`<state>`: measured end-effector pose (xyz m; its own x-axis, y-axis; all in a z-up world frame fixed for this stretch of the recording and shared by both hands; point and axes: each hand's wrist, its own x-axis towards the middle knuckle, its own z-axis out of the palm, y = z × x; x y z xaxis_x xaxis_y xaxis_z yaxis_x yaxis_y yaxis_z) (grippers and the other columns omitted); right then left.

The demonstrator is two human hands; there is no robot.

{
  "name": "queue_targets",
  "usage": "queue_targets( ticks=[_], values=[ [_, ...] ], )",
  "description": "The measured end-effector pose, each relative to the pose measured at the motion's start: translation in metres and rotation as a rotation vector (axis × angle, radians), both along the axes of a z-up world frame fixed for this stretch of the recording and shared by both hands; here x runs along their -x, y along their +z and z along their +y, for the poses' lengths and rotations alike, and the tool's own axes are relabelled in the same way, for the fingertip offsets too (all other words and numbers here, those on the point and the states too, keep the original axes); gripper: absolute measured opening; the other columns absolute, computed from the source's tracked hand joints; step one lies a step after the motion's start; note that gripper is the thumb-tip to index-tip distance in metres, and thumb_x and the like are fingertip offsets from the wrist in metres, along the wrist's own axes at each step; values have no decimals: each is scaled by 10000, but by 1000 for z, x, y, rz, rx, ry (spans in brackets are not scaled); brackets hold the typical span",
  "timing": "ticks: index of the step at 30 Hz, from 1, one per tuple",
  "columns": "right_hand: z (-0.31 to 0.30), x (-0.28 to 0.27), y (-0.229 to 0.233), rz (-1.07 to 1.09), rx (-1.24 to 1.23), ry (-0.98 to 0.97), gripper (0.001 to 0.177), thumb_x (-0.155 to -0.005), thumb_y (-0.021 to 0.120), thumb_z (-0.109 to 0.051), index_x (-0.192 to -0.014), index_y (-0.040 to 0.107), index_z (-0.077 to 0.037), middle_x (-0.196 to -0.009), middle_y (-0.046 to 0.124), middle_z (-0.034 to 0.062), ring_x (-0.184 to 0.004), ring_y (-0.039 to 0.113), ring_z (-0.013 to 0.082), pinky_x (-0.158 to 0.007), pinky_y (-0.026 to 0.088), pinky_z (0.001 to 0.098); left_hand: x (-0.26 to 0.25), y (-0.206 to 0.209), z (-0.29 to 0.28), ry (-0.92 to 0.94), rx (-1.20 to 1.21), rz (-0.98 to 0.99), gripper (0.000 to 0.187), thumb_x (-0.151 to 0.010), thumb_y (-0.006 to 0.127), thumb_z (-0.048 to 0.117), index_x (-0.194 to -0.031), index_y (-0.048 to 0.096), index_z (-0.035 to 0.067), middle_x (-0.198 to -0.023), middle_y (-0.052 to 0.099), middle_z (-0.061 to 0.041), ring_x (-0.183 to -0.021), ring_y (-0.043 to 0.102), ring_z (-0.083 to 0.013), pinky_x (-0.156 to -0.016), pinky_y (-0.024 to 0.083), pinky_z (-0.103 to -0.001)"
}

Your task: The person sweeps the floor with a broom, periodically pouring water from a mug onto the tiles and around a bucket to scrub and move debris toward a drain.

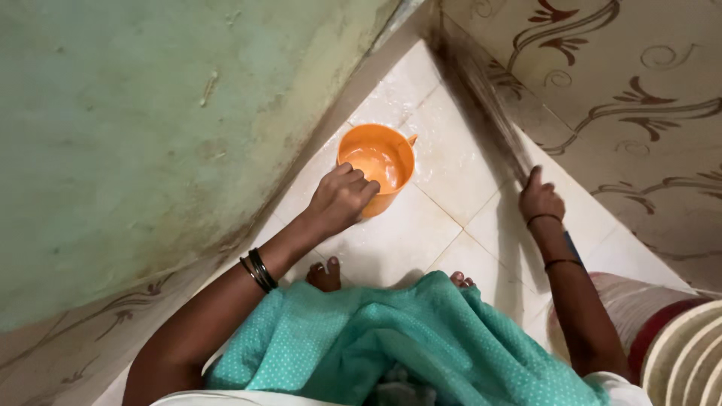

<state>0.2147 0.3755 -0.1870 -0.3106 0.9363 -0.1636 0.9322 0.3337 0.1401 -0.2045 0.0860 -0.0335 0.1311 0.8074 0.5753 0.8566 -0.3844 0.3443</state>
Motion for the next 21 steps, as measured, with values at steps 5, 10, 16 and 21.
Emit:
queue_targets(
  ticks=[5, 10, 16, 21],
  values=[
    [-20, 3, 23, 36, 19, -33, 665, -991, 537, -301, -1585, 278, -151, -1018, 659, 325, -799, 696, 490, -704, 564, 590, 4, -3, -6, 19, 1, 3, 217, -678, 772, 4, -831, 627, 51, -701, 600, -93, -720, 611, -258, -702, 468, -378],
    [-22, 1, 24, -2, -9, -30, 605, -1063, 523, -278, -1610, 329, -107, -1001, 656, 340, -767, 703, 479, -655, 574, 576, 0, -5, -2, -13, 17, -11, 250, -625, 757, 26, -847, 643, 34, -701, 611, -96, -708, 614, -264, -694, 470, -385],
    [-34, -6, 42, 109, -144, -49, 668, -1012, 569, -304, -1608, 333, -118, -988, 673, 300, -779, 690, 485, -691, 556, 593, 1, -9, -11, -7, 35, -1, 215, -655, 732, -9, -844, 642, 39, -696, 607, -94, -722, 620, -261, -707, 470, -381],
    [-12, -4, 28, 6, -58, -41, 584, -1016, 554, -231, -1564, 376, -137, -968, 663, 310, -745, 682, 476, -642, 558, 587, -2, -7, -10, -16, 21, -4, 180, -679, 705, -32, -823, 623, 38, -678, 590, -101, -710, 610, -268, -699, 467, -387]
  ],
)
